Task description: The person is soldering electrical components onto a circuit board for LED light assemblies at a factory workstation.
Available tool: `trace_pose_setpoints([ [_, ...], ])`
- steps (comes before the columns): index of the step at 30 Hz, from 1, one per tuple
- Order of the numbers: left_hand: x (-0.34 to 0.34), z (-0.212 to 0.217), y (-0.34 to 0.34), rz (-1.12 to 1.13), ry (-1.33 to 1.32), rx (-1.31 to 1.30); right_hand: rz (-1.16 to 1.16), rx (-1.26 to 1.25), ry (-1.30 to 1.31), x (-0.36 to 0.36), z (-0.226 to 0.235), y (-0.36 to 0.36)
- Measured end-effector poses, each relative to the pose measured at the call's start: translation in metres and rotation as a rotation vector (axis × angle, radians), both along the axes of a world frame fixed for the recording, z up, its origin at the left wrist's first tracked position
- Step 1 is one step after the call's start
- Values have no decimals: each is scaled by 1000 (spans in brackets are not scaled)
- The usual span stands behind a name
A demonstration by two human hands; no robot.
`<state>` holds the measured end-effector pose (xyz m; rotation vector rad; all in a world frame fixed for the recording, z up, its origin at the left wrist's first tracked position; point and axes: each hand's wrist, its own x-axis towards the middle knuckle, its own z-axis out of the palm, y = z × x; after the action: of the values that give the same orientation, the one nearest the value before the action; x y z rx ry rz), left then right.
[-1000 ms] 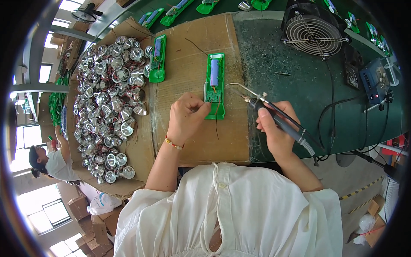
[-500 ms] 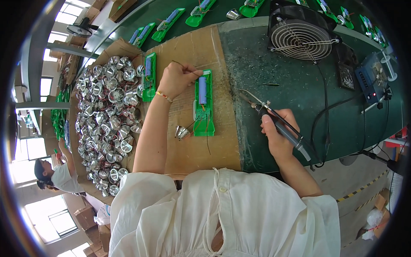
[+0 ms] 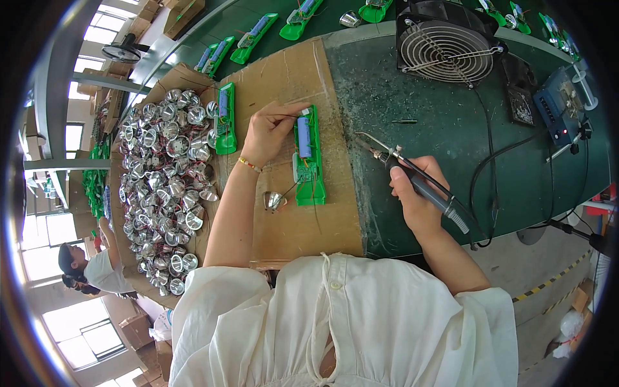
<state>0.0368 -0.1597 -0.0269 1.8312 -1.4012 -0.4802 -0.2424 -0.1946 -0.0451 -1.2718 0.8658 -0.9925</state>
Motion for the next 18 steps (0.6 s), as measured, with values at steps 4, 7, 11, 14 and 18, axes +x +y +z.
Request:
trace_pose_setpoints([
  [4,-1,8,2,-65,-78,26,-1,7,-3,2,1,0],
  [7,4,6,4,-68,-133,-45,0,-1,0,1,1,0],
  [11,5,5,3,-16,-41,-151,-3,-6,14,1,0,1],
  [14,5,11,2,169,-186,-141,-6,-9,8,2,-2,1],
  [18,8,12,5,-27,-438,-115,-1,-14,5,4,1,1],
])
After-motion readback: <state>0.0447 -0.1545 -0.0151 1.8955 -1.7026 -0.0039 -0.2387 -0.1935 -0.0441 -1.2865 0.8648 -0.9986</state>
